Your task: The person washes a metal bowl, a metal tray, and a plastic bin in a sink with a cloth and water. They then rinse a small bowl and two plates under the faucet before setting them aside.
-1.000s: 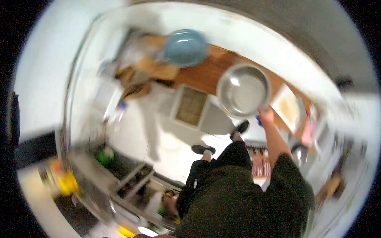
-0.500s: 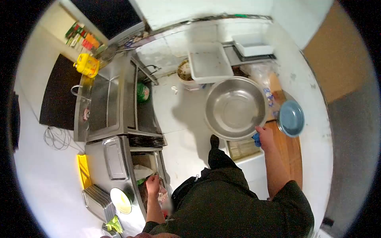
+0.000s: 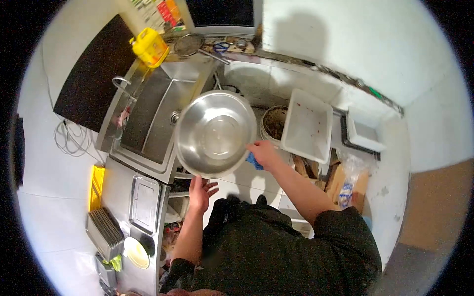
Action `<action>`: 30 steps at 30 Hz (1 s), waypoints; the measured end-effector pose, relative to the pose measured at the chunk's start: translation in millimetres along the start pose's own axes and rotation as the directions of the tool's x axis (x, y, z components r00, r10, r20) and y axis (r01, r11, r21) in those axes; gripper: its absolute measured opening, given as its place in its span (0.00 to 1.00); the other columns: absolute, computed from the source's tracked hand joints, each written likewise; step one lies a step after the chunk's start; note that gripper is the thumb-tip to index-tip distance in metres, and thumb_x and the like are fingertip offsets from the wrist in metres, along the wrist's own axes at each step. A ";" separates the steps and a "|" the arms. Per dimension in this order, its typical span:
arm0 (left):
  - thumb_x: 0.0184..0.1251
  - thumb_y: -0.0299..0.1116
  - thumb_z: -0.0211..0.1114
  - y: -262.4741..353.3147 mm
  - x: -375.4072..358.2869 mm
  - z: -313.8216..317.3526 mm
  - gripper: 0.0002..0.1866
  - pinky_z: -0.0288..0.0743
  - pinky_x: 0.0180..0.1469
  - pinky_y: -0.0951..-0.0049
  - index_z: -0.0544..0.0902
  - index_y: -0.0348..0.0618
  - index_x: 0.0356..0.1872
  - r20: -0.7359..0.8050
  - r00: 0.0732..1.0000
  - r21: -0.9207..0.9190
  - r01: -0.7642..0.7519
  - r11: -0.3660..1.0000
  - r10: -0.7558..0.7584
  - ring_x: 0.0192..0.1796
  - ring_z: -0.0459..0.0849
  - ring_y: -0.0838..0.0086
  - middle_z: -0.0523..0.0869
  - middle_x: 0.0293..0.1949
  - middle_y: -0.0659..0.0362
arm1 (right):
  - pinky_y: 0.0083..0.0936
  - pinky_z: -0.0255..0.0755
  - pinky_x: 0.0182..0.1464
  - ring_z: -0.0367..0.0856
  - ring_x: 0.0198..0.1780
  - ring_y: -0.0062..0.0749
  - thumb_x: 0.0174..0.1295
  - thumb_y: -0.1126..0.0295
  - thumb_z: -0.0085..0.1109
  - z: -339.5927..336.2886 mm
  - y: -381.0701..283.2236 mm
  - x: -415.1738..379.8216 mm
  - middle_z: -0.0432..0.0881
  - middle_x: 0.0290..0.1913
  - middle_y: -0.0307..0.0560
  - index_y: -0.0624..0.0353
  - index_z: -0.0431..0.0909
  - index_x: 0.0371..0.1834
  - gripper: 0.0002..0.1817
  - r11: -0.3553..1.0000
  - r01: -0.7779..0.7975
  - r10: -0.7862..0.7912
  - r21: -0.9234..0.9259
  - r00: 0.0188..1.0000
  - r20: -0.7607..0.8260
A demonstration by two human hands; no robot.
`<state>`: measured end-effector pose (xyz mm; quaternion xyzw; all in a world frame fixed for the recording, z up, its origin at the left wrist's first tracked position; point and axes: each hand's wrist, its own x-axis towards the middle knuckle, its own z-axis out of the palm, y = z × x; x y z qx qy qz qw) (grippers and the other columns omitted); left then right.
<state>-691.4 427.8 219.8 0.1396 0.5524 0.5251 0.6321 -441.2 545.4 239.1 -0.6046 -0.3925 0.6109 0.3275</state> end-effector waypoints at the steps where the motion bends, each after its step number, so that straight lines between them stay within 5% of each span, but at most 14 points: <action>1: 0.71 0.51 0.54 7.9 20.5 -0.1 0.24 0.79 0.42 0.60 0.68 0.46 0.58 -0.022 1.000 -0.104 -0.016 0.994 0.014 0.46 0.82 0.62 0.77 0.50 0.53 | 0.28 0.60 0.20 0.66 0.19 0.20 0.55 0.60 0.65 14.4 -16.1 20.5 0.74 0.19 0.38 0.68 0.81 0.27 0.17 0.998 0.021 -0.018 -0.054 0.999 0.047; 8: 0.72 0.36 0.54 82.1 143.3 -22.6 0.12 0.72 0.31 0.70 0.73 0.43 0.50 -0.191 0.978 -0.481 -0.170 0.860 0.087 0.35 0.78 0.72 0.81 0.42 0.60 | 0.27 0.68 0.28 0.70 0.23 0.23 0.57 0.58 0.64 115.3 -95.9 132.8 0.77 0.21 0.44 0.69 0.82 0.32 0.19 0.936 0.160 -0.087 -0.313 0.968 0.236; 13: 0.67 0.27 0.53 96.1 226.2 -57.3 0.12 0.75 0.31 0.70 0.74 0.42 0.51 -0.379 0.925 -0.440 -0.161 0.883 -0.020 0.38 0.82 0.69 0.82 0.43 0.57 | 0.28 0.71 0.33 0.74 0.27 0.25 0.59 0.52 0.62 150.2 -154.5 217.0 0.80 0.25 0.48 0.66 0.83 0.34 0.23 0.786 0.275 -0.052 -0.553 0.922 0.383; 16: 0.62 0.29 0.57 125.3 246.8 -55.7 0.12 0.76 0.27 0.68 0.70 0.42 0.46 -0.399 0.916 -0.482 -0.249 0.840 0.043 0.26 0.75 0.74 0.76 0.29 0.59 | 0.27 0.71 0.34 0.76 0.28 0.25 0.60 0.52 0.60 155.7 -199.2 260.6 0.82 0.28 0.43 0.67 0.83 0.37 0.23 0.784 0.304 -0.061 -0.541 0.906 0.420; 17: 0.61 0.30 0.60 129.6 257.4 -59.5 0.11 0.70 0.22 0.71 0.70 0.39 0.41 -0.485 0.865 -0.524 -0.173 0.834 -0.125 0.22 0.71 0.74 0.74 0.26 0.59 | 0.27 0.72 0.35 0.76 0.29 0.25 0.61 0.53 0.60 157.9 -212.9 282.4 0.82 0.31 0.39 0.63 0.83 0.42 0.21 0.778 0.360 -0.109 -0.516 0.885 0.454; 19: 0.60 0.30 0.61 124.5 279.7 -66.5 0.12 0.70 0.21 0.69 0.71 0.36 0.40 -0.620 0.781 -0.411 -0.241 0.879 -0.075 0.22 0.73 0.72 0.75 0.26 0.57 | 0.24 0.72 0.40 0.77 0.35 0.24 0.61 0.55 0.59 181.4 -274.2 288.5 0.83 0.35 0.41 0.62 0.83 0.42 0.19 0.785 0.231 0.015 -0.575 0.920 0.391; 20: 0.63 0.29 0.58 138.2 282.1 -67.8 0.17 0.78 0.28 0.65 0.71 0.30 0.50 -0.600 0.787 -0.365 -0.108 0.925 -0.145 0.32 0.82 0.62 0.80 0.37 0.48 | 0.23 0.71 0.40 0.77 0.36 0.23 0.60 0.55 0.59 185.6 -273.9 324.4 0.83 0.35 0.41 0.60 0.83 0.40 0.18 0.786 0.425 -0.176 -0.448 0.850 0.497; 22: 0.66 0.32 0.58 157.1 283.9 -55.1 0.18 0.78 0.28 0.65 0.70 0.29 0.50 -0.604 0.787 -0.379 -0.141 0.914 -0.129 0.32 0.81 0.63 0.80 0.37 0.48 | 0.21 0.71 0.40 0.79 0.36 0.24 0.62 0.60 0.59 204.2 -307.9 361.4 0.84 0.36 0.42 0.61 0.82 0.40 0.15 0.675 0.590 -0.279 -0.443 0.760 0.587; 23: 0.66 0.33 0.59 145.4 299.6 -60.8 0.19 0.78 0.29 0.65 0.70 0.29 0.52 -0.647 0.734 -0.369 -0.067 0.927 -0.205 0.31 0.82 0.63 0.81 0.38 0.47 | 0.21 0.71 0.41 0.79 0.38 0.24 0.63 0.61 0.58 210.0 -324.2 381.2 0.84 0.37 0.43 0.62 0.81 0.42 0.14 0.790 0.447 -0.186 -0.420 0.827 0.531; 24: 0.65 0.32 0.59 134.9 325.4 -60.6 0.18 0.78 0.30 0.64 0.71 0.30 0.51 -0.727 0.675 -0.413 -0.279 0.867 -0.129 0.30 0.81 0.63 0.80 0.36 0.49 | 0.21 0.71 0.42 0.80 0.40 0.25 0.63 0.63 0.58 246.1 -332.0 425.6 0.84 0.38 0.43 0.63 0.81 0.44 0.14 0.870 0.289 -0.032 -0.400 0.842 0.538; 25: 0.63 0.30 0.58 115.3 347.4 -66.4 0.18 0.78 0.31 0.63 0.71 0.31 0.52 -0.768 0.622 -0.369 -0.238 0.898 -0.151 0.30 0.80 0.64 0.80 0.36 0.49 | 0.21 0.71 0.42 0.79 0.41 0.25 0.64 0.64 0.58 255.6 -331.9 456.5 0.84 0.39 0.43 0.62 0.80 0.45 0.13 0.865 0.357 -0.097 -0.354 0.809 0.580; 26: 0.61 0.29 0.58 174.4 314.5 -41.5 0.20 0.78 0.31 0.62 0.71 0.31 0.53 -0.717 0.654 -0.419 -0.130 0.899 -0.240 0.31 0.81 0.64 0.81 0.37 0.49 | 0.21 0.71 0.43 0.79 0.42 0.24 0.64 0.66 0.58 262.2 -330.1 477.5 0.84 0.39 0.43 0.62 0.80 0.46 0.13 0.859 0.424 -0.182 -0.289 0.778 0.601; 27: 0.61 0.30 0.58 129.8 348.4 -56.0 0.20 0.77 0.29 0.64 0.72 0.31 0.53 -0.792 0.602 -0.287 -0.217 0.933 -0.104 0.29 0.81 0.65 0.82 0.37 0.50 | 0.22 0.72 0.44 0.79 0.42 0.25 0.64 0.67 0.58 269.9 -335.0 501.3 0.84 0.40 0.43 0.62 0.80 0.46 0.13 0.818 0.491 -0.212 -0.299 0.741 0.638; 30: 0.61 0.32 0.58 142.7 363.0 -46.5 0.18 0.76 0.25 0.64 0.75 0.30 0.49 -0.834 0.513 -0.348 -0.198 0.916 -0.206 0.26 0.81 0.64 0.81 0.33 0.52 | 0.23 0.72 0.48 0.79 0.44 0.26 0.64 0.68 0.59 303.9 -343.6 553.3 0.82 0.43 0.44 0.64 0.79 0.48 0.13 0.761 0.565 -0.215 -0.319 0.683 0.698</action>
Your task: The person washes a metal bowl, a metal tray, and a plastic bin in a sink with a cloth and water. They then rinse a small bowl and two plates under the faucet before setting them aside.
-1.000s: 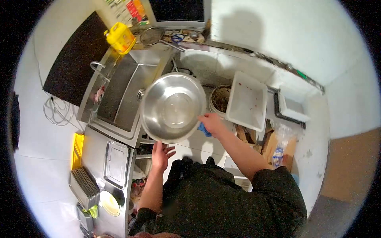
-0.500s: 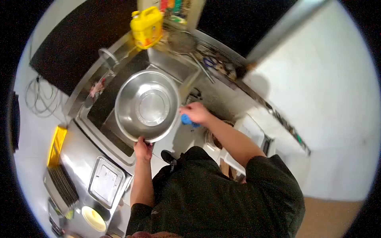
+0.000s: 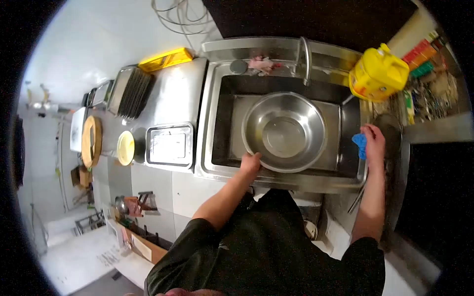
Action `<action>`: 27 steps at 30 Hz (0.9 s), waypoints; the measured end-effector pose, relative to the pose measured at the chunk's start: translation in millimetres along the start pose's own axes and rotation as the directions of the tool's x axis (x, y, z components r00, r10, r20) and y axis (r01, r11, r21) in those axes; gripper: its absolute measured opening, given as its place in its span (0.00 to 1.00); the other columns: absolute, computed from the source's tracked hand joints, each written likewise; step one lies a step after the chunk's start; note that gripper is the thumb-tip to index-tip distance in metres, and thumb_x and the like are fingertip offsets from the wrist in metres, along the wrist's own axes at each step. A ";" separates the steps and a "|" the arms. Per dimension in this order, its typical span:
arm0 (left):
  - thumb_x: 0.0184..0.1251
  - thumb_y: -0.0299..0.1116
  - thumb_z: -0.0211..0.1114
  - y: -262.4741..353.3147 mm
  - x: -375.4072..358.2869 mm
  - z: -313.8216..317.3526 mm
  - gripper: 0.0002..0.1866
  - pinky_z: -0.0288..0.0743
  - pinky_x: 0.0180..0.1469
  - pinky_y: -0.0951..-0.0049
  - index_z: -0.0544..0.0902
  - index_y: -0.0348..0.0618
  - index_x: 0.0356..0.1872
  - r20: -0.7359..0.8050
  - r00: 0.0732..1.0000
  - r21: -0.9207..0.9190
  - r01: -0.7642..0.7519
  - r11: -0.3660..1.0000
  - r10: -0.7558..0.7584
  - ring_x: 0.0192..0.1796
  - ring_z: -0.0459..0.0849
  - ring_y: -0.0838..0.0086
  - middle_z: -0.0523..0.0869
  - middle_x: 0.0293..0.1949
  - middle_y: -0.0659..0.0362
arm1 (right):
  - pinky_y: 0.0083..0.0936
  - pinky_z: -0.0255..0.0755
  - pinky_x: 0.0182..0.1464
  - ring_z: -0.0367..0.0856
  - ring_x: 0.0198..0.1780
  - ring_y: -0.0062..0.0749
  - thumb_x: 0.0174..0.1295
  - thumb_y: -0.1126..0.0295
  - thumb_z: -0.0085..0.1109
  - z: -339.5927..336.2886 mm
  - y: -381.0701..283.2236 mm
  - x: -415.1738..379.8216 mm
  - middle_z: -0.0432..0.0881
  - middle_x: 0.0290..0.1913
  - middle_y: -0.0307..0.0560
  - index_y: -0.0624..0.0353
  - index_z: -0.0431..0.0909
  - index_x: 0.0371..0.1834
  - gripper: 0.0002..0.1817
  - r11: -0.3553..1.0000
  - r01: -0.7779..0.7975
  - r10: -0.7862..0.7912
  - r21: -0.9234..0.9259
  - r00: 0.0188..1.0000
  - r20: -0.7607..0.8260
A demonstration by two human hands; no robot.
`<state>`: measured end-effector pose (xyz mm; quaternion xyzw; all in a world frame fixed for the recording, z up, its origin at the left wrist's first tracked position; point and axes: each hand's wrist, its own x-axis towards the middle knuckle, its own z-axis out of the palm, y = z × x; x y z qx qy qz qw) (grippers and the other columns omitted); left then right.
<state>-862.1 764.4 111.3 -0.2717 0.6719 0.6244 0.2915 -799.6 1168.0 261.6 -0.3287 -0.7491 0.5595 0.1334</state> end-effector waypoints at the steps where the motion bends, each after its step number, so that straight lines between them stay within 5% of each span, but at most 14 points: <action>1: 0.61 0.32 0.58 1.1 4.0 1.6 0.18 0.75 0.24 0.65 0.75 0.29 0.49 -0.021 1.000 -0.002 -0.014 1.000 0.014 0.26 0.81 0.64 0.81 0.33 0.52 | 0.24 0.71 0.49 0.79 0.45 0.27 0.64 0.67 0.59 1.1 -2.3 16.7 0.82 0.43 0.44 0.64 0.79 0.48 0.14 1.000 0.002 -0.002 0.022 1.000 0.010; 6: 0.61 0.31 0.58 -2.8 -9.6 20.8 0.15 0.73 0.23 0.66 0.76 0.31 0.44 -0.065 0.998 -0.206 0.009 0.978 -0.023 0.24 0.80 0.66 0.81 0.31 0.53 | 0.25 0.70 0.52 0.79 0.47 0.30 0.64 0.66 0.59 -0.1 -29.0 74.9 0.82 0.45 0.47 0.66 0.78 0.50 0.16 0.964 0.187 -0.189 -0.186 0.982 0.010; 8: 0.60 0.30 0.56 -11.2 -4.2 20.0 0.18 0.81 0.32 0.66 0.74 0.31 0.51 -0.034 0.996 -0.201 0.073 0.977 -0.081 0.34 0.85 0.64 0.83 0.41 0.49 | 0.26 0.70 0.52 0.79 0.48 0.31 0.64 0.65 0.59 -2.0 -41.8 92.4 0.82 0.45 0.48 0.67 0.78 0.50 0.17 0.920 0.270 -0.269 -0.283 0.962 0.045; 13: 0.61 0.33 0.57 -15.5 -8.0 29.9 0.14 0.77 0.26 0.67 0.76 0.32 0.44 -0.072 0.994 -0.273 0.055 0.960 -0.078 0.28 0.81 0.67 0.82 0.35 0.52 | 0.27 0.72 0.49 0.81 0.45 0.31 0.63 0.64 0.60 -1.0 -47.0 130.8 0.84 0.41 0.47 0.64 0.80 0.47 0.15 0.820 0.379 -0.340 -0.428 0.925 0.166; 16: 0.62 0.36 0.58 8.4 -25.2 18.4 0.14 0.75 0.25 0.66 0.78 0.33 0.40 -0.152 0.965 0.261 0.248 0.933 -0.214 0.26 0.78 0.68 0.81 0.32 0.53 | 0.29 0.74 0.47 0.82 0.42 0.32 0.60 0.65 0.61 37.5 -63.8 108.2 0.85 0.38 0.46 0.63 0.81 0.41 0.13 0.806 0.394 -0.291 -0.441 0.913 0.285; 17: 0.63 0.38 0.59 -28.1 -7.1 9.0 0.14 0.72 0.22 0.66 0.78 0.34 0.35 -0.157 0.975 -0.055 0.153 0.987 -0.160 0.24 0.76 0.69 0.80 0.29 0.53 | 0.28 0.74 0.48 0.81 0.43 0.30 0.58 0.65 0.61 43.7 -57.1 110.3 0.85 0.39 0.46 0.63 0.80 0.42 0.13 0.794 0.321 -0.181 -0.516 0.935 0.304; 18: 0.63 0.36 0.59 -13.4 -12.2 5.7 0.12 0.71 0.21 0.67 0.78 0.35 0.38 0.025 0.973 -0.165 0.232 0.959 -0.231 0.22 0.76 0.69 0.80 0.29 0.54 | 0.32 0.75 0.48 0.83 0.42 0.33 0.60 0.64 0.60 40.9 -32.9 124.8 0.85 0.41 0.48 0.61 0.80 0.46 0.15 0.851 0.309 -0.205 -0.424 0.940 0.274; 19: 0.61 0.31 0.60 21.2 -40.1 32.3 0.11 0.68 0.19 0.69 0.78 0.36 0.41 0.027 0.994 -0.441 0.103 0.891 -0.102 0.20 0.74 0.71 0.79 0.26 0.58 | 0.33 0.75 0.48 0.83 0.45 0.36 0.60 0.63 0.59 38.0 -27.3 140.3 0.84 0.42 0.50 0.61 0.78 0.49 0.17 0.647 0.398 -0.305 -0.650 0.917 0.258; 22: 0.60 0.28 0.59 21.4 -27.6 28.4 0.12 0.65 0.16 0.73 0.76 0.40 0.45 -0.044 0.995 -0.300 0.072 0.951 -0.089 0.17 0.72 0.74 0.78 0.25 0.60 | 0.38 0.73 0.53 0.79 0.50 0.51 0.58 0.62 0.58 21.8 -83.5 122.5 0.75 0.55 0.55 0.61 0.74 0.54 0.22 0.634 0.455 -0.523 -0.625 0.848 0.086; 27: 0.60 0.29 0.58 8.0 -9.1 35.8 0.15 0.68 0.19 0.73 0.72 0.44 0.48 0.034 0.997 -0.228 0.078 0.971 -0.072 0.26 0.78 0.71 0.79 0.35 0.60 | 0.39 0.72 0.55 0.77 0.55 0.47 0.60 0.64 0.53 -4.7 -147.8 128.3 0.66 0.68 0.45 0.59 0.68 0.63 0.27 0.410 0.401 -0.656 -0.819 0.753 0.041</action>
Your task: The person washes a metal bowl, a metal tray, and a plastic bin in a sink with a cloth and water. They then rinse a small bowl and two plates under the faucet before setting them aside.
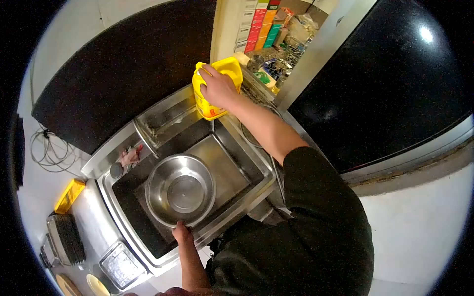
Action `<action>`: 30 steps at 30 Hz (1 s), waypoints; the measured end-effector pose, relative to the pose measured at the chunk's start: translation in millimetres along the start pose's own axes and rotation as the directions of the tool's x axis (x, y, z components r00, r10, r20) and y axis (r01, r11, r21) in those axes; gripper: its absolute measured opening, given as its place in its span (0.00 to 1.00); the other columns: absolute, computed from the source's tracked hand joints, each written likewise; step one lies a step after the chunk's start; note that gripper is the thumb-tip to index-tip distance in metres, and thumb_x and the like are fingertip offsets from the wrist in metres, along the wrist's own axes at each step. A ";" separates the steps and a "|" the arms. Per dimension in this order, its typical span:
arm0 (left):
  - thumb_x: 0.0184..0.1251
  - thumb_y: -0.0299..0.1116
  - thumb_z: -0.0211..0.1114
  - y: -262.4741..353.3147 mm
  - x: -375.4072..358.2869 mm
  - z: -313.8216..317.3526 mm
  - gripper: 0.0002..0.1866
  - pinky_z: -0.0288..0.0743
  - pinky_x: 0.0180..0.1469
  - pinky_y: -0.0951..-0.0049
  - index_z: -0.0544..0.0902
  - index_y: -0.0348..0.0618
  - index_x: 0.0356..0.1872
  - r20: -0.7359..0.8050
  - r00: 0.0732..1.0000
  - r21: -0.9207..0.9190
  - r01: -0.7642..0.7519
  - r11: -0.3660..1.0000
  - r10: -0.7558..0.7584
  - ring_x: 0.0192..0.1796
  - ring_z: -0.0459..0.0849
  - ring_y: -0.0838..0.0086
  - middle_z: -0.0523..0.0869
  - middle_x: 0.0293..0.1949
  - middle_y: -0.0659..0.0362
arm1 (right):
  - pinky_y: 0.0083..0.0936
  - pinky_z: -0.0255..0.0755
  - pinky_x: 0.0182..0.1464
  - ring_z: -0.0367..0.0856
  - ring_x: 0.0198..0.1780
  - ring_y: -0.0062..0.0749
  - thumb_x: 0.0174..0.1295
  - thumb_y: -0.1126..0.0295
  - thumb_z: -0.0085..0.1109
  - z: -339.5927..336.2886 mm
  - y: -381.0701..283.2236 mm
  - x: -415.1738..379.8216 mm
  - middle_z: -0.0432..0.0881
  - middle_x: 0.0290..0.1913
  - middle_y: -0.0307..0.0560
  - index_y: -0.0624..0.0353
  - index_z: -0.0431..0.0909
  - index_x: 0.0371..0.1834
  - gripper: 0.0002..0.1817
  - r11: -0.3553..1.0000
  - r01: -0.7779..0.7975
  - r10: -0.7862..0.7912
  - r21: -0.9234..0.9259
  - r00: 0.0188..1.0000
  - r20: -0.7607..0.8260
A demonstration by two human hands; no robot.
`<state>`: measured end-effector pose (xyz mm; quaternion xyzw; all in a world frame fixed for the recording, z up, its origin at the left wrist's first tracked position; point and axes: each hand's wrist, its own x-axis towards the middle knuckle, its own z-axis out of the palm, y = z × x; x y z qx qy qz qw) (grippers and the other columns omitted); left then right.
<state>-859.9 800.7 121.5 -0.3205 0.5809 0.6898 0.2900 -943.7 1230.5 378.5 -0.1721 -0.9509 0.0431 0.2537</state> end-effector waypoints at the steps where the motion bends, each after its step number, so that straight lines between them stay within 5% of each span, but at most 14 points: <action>1: 0.60 0.29 0.58 -4.7 8.7 -0.5 0.15 0.68 0.18 0.72 0.72 0.44 0.48 0.016 1.000 0.020 0.011 1.000 -0.012 0.25 0.78 0.71 0.78 0.35 0.60 | 0.38 0.73 0.55 0.77 0.55 0.46 0.60 0.65 0.52 1.0 6.0 9.3 0.65 0.69 0.44 0.59 0.68 0.64 0.27 1.000 0.005 -0.004 -0.030 1.000 0.026; 11: 0.61 0.30 0.57 4.5 22.1 89.6 0.15 0.64 0.20 0.74 0.71 0.41 0.50 0.073 0.997 0.074 -0.028 0.997 0.022 0.22 0.71 0.75 0.76 0.31 0.61 | 0.40 0.72 0.52 0.80 0.54 0.39 0.58 0.69 0.44 -7.3 23.9 40.2 0.58 0.74 0.38 0.53 0.60 0.71 0.32 0.948 0.146 -0.048 -0.284 0.945 0.323; 19: 0.62 0.32 0.58 1.8 42.4 101.6 0.16 0.63 0.22 0.75 0.71 0.44 0.51 0.101 0.995 0.127 -0.004 0.992 -0.009 0.26 0.72 0.77 0.76 0.34 0.61 | 0.37 0.77 0.44 0.83 0.46 0.37 0.55 0.71 0.49 18.6 49.4 41.5 0.65 0.71 0.38 0.53 0.65 0.67 0.32 0.874 0.326 -0.264 -0.361 0.941 0.211; 26: 0.63 0.31 0.57 27.9 25.6 108.8 0.16 0.65 0.23 0.76 0.71 0.44 0.51 0.150 0.987 0.097 -0.074 0.993 0.059 0.25 0.73 0.78 0.77 0.34 0.62 | 0.39 0.73 0.50 0.81 0.51 0.40 0.57 0.70 0.48 23.3 48.9 36.7 0.64 0.70 0.40 0.53 0.64 0.68 0.31 0.954 0.243 -0.208 -0.178 0.959 0.191; 28: 0.63 0.30 0.57 27.9 26.7 102.2 0.16 0.65 0.22 0.75 0.71 0.43 0.51 0.123 0.990 0.081 -0.084 0.993 0.073 0.24 0.73 0.78 0.77 0.32 0.62 | 0.40 0.73 0.52 0.79 0.54 0.44 0.57 0.67 0.52 9.6 32.2 20.5 0.65 0.69 0.42 0.54 0.66 0.66 0.30 0.962 0.137 -0.097 -0.237 0.980 0.173; 30: 0.63 0.31 0.59 18.6 38.8 84.8 0.16 0.65 0.21 0.74 0.71 0.40 0.51 0.104 0.995 0.099 -0.012 0.995 0.002 0.22 0.72 0.78 0.76 0.27 0.61 | 0.40 0.72 0.55 0.77 0.55 0.49 0.58 0.65 0.54 7.1 19.3 -13.2 0.70 0.65 0.48 0.55 0.70 0.62 0.26 0.996 0.004 0.002 -0.095 0.998 0.064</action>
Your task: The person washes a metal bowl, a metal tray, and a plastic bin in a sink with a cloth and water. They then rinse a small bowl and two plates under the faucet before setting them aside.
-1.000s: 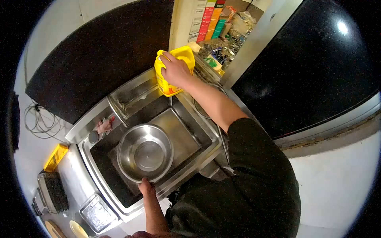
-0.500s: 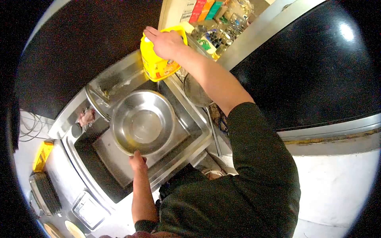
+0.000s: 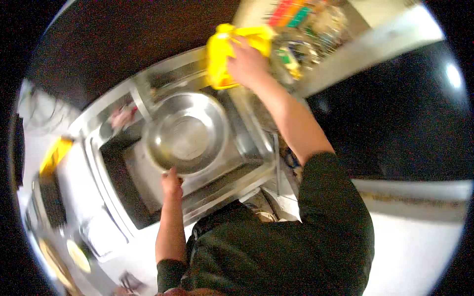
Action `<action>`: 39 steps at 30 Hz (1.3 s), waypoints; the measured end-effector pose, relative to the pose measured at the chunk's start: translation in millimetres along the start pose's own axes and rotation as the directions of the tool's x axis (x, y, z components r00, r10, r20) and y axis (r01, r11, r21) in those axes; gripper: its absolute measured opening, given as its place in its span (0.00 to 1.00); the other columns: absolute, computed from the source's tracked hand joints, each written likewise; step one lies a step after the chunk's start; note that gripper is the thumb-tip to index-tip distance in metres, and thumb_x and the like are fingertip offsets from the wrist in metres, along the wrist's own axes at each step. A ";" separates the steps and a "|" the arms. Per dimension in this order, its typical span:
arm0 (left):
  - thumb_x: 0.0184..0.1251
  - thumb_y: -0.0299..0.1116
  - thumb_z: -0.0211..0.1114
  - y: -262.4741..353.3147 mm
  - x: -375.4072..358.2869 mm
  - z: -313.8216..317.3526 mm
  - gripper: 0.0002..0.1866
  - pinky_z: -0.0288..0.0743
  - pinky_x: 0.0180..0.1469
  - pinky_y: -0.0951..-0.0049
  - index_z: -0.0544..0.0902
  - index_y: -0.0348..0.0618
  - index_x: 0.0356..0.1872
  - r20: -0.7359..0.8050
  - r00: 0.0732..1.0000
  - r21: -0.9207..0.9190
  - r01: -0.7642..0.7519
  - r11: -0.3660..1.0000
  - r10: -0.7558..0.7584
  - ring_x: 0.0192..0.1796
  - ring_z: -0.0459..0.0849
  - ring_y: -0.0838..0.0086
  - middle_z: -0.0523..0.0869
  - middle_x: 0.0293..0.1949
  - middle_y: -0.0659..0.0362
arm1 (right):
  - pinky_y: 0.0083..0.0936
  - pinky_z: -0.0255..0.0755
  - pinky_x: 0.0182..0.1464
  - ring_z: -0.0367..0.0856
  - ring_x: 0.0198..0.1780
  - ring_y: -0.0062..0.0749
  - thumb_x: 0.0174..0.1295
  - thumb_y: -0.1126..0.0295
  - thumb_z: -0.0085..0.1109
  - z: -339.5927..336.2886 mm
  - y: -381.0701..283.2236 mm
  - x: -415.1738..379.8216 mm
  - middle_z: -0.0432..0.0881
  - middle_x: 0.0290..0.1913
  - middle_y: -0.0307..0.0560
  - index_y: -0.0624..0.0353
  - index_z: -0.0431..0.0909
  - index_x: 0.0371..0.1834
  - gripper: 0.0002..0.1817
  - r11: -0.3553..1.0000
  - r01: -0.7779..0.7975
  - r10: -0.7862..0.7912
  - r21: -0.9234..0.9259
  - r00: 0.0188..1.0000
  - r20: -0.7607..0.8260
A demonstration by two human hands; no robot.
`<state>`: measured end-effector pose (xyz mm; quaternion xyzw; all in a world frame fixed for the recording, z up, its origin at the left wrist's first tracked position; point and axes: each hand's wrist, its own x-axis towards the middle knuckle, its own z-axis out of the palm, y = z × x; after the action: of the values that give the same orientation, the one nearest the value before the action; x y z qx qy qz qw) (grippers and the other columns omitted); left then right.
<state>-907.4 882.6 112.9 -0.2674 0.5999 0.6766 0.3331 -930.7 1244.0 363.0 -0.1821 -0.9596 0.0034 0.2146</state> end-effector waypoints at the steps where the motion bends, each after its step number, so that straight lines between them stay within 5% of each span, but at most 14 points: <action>1: 0.62 0.32 0.60 10.9 -18.2 5.0 0.16 0.65 0.19 0.72 0.71 0.36 0.48 -0.092 0.994 0.090 -0.044 0.995 0.052 0.19 0.70 0.77 0.74 0.22 0.61 | 0.40 0.71 0.57 0.77 0.55 0.52 0.59 0.61 0.57 15.6 5.0 -19.5 0.76 0.58 0.52 0.56 0.75 0.56 0.22 0.993 0.028 -0.020 0.112 0.997 -0.068; 2: 0.62 0.33 0.62 7.7 -13.9 -4.5 0.15 0.66 0.19 0.70 0.73 0.34 0.45 -0.071 0.997 0.116 0.016 0.993 -0.008 0.20 0.71 0.76 0.75 0.23 0.60 | 0.40 0.70 0.58 0.76 0.56 0.53 0.59 0.57 0.59 18.7 -3.1 -42.7 0.80 0.52 0.56 0.59 0.78 0.52 0.22 0.939 -0.005 -0.014 0.344 0.998 0.055; 6: 0.63 0.31 0.60 2.1 -26.9 -24.9 0.15 0.70 0.23 0.72 0.73 0.34 0.47 -0.085 0.996 0.055 -0.006 0.998 0.011 0.25 0.75 0.74 0.78 0.28 0.56 | 0.35 0.71 0.55 0.80 0.53 0.44 0.57 0.44 0.60 82.3 -7.9 -150.4 0.82 0.48 0.59 0.66 0.79 0.50 0.33 0.757 -0.582 0.255 0.298 0.682 0.685; 10: 0.64 0.31 0.59 -5.1 -36.8 -47.9 0.14 0.71 0.23 0.71 0.74 0.35 0.47 -0.068 0.996 0.068 -0.058 0.996 0.063 0.26 0.77 0.73 0.80 0.29 0.55 | 0.35 0.72 0.53 0.78 0.52 0.37 0.57 0.48 0.64 132.5 -19.8 -237.2 0.80 0.52 0.50 0.67 0.74 0.57 0.34 0.071 -0.965 0.205 0.252 0.261 0.943; 12: 0.64 0.33 0.59 -4.6 -46.3 -53.6 0.13 0.71 0.24 0.72 0.75 0.34 0.45 -0.053 0.992 0.225 -0.102 0.969 0.116 0.23 0.75 0.75 0.79 0.25 0.58 | 0.33 0.74 0.47 0.79 0.48 0.35 0.56 0.60 0.67 109.8 -64.3 -240.1 0.81 0.49 0.47 0.65 0.75 0.54 0.26 -0.067 -0.956 0.048 0.286 0.283 0.958; 16: 0.66 0.37 0.60 20.7 -71.9 -71.0 0.17 0.73 0.29 0.73 0.77 0.32 0.48 0.027 0.983 0.286 -0.182 0.941 0.182 0.23 0.77 0.76 0.81 0.27 0.59 | 0.30 0.74 0.38 0.78 0.34 0.32 0.51 0.72 0.63 124.5 -75.0 -264.0 0.78 0.32 0.43 0.63 0.78 0.39 0.13 -0.092 -0.960 0.160 0.263 0.247 0.956; 19: 0.66 0.43 0.61 46.1 -90.6 -113.6 0.22 0.77 0.31 0.72 0.78 0.32 0.48 0.224 0.948 0.363 -0.296 0.883 0.226 0.27 0.81 0.74 0.85 0.28 0.56 | 0.31 0.75 0.37 0.78 0.32 0.33 0.50 0.72 0.63 101.0 -85.6 -259.7 0.79 0.31 0.43 0.65 0.78 0.39 0.13 -0.150 -0.961 0.124 0.232 0.215 0.969; 23: 0.68 0.44 0.57 48.7 -79.1 -242.6 0.18 0.72 0.28 0.76 0.82 0.37 0.39 -0.165 0.898 0.453 -0.299 0.840 0.408 0.26 0.78 0.79 0.80 0.22 0.61 | 0.32 0.76 0.36 0.80 0.33 0.34 0.51 0.72 0.63 77.0 -85.2 -258.7 0.80 0.33 0.45 0.66 0.78 0.38 0.12 -0.090 -0.967 0.220 0.240 0.215 0.952; 24: 0.67 0.44 0.56 46.3 -84.0 -275.3 0.19 0.73 0.30 0.74 0.82 0.36 0.40 -0.381 0.836 0.266 -0.309 0.913 0.394 0.28 0.79 0.77 0.82 0.26 0.58 | 0.32 0.76 0.35 0.80 0.33 0.34 0.51 0.71 0.63 73.8 -80.6 -262.9 0.81 0.34 0.46 0.65 0.78 0.37 0.12 -0.105 -0.966 0.235 0.236 0.207 0.950; 27: 0.67 0.41 0.55 18.2 -84.7 -384.5 0.18 0.76 0.40 0.65 0.82 0.33 0.41 -0.692 0.554 0.450 -0.171 0.877 0.463 0.33 0.83 0.64 0.85 0.35 0.50 | 0.35 0.77 0.33 0.80 0.31 0.36 0.50 0.69 0.64 69.3 -80.2 -269.0 0.80 0.32 0.46 0.63 0.78 0.34 0.10 -0.136 -0.970 0.271 0.199 0.157 0.950; 28: 0.65 0.40 0.59 3.4 -81.0 -413.8 0.18 0.76 0.42 0.64 0.81 0.30 0.42 -0.743 0.373 0.570 -0.080 0.818 0.555 0.33 0.83 0.63 0.85 0.35 0.49 | 0.39 0.77 0.31 0.79 0.29 0.37 0.50 0.68 0.64 59.3 -88.5 -266.3 0.79 0.31 0.45 0.61 0.77 0.31 0.10 -0.137 -0.977 0.291 0.163 0.118 0.949; 31: 0.67 0.37 0.61 13.6 -93.8 -423.2 0.18 0.76 0.27 0.73 0.76 0.28 0.43 -0.820 0.547 0.044 -0.228 0.973 0.166 0.27 0.81 0.70 0.83 0.33 0.52 | 0.43 0.77 0.29 0.79 0.27 0.39 0.50 0.65 0.64 56.4 -84.4 -273.1 0.78 0.29 0.45 0.58 0.76 0.28 0.10 -0.122 -0.979 0.346 0.165 0.114 0.931; 33: 0.68 0.36 0.60 9.9 -75.7 -436.9 0.15 0.73 0.22 0.79 0.76 0.30 0.42 -0.706 0.693 -0.093 -0.297 0.950 0.147 0.24 0.79 0.75 0.82 0.30 0.54 | 0.43 0.77 0.29 0.79 0.27 0.39 0.50 0.65 0.64 69.3 -69.6 -289.1 0.78 0.29 0.44 0.58 0.76 0.28 0.10 -0.120 -0.970 0.353 0.211 0.157 0.922; 39: 0.68 0.38 0.62 10.1 -43.2 -450.6 0.15 0.69 0.19 0.80 0.73 0.38 0.26 -0.659 0.753 -0.325 -0.282 0.903 -0.002 0.20 0.74 0.76 0.76 0.21 0.60 | 0.31 0.74 0.34 0.77 0.30 0.33 0.50 0.70 0.65 50.9 -76.6 -293.8 0.80 0.30 0.42 0.63 0.80 0.31 0.08 -0.186 -0.941 0.375 0.282 0.197 0.906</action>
<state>-904.8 430.3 90.3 -0.4992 0.5425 0.6756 -0.0092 -731.1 1073.1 202.6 -0.5412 -0.5057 0.6702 -0.0474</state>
